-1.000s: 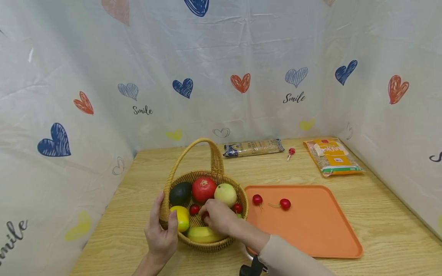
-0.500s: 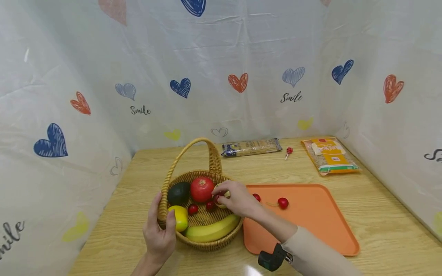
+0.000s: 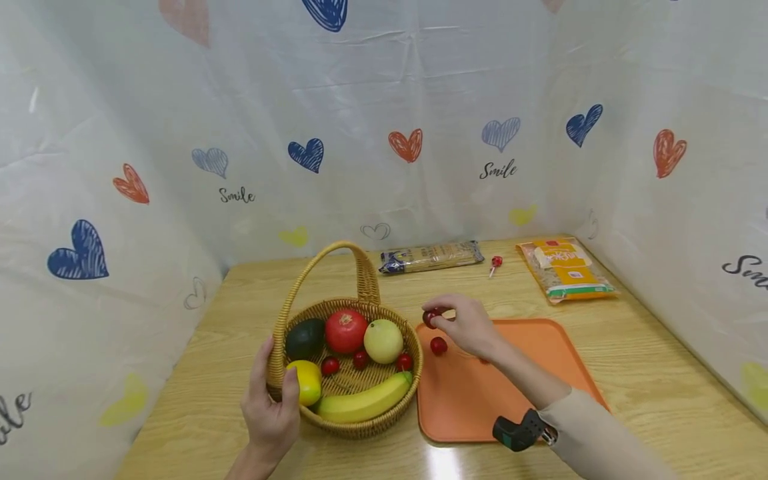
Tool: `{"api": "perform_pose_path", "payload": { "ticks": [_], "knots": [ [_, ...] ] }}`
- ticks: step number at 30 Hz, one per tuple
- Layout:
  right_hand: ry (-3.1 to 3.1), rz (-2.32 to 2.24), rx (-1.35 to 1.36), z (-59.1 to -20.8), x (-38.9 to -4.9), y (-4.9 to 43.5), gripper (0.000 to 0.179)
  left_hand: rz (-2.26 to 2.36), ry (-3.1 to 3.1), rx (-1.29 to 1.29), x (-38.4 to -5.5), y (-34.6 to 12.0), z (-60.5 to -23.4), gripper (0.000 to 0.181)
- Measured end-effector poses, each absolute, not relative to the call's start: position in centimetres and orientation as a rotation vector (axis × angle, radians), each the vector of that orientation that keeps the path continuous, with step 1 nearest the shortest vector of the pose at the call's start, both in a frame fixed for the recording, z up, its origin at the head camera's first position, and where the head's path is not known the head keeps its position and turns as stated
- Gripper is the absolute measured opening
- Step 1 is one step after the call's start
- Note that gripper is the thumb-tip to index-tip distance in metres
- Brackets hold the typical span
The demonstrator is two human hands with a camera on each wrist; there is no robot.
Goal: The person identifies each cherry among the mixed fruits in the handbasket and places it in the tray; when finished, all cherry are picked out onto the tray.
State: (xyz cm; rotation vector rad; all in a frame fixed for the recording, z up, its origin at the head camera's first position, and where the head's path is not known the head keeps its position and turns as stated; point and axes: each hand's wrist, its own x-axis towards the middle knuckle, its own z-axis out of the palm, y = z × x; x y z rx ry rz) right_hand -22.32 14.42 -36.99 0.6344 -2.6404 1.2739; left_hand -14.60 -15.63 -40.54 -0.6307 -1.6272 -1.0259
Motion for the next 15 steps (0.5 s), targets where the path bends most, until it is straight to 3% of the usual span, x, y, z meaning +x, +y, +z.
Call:
{"api": "perform_pose_path", "payload": {
  "ticks": [15],
  "knots": [
    [-2.695, 1.056, 0.383, -38.6, -21.7, 23.1, 0.021, -1.033, -1.604, -0.623, -14.7, -15.6, -40.6, 0.049]
  ]
}}
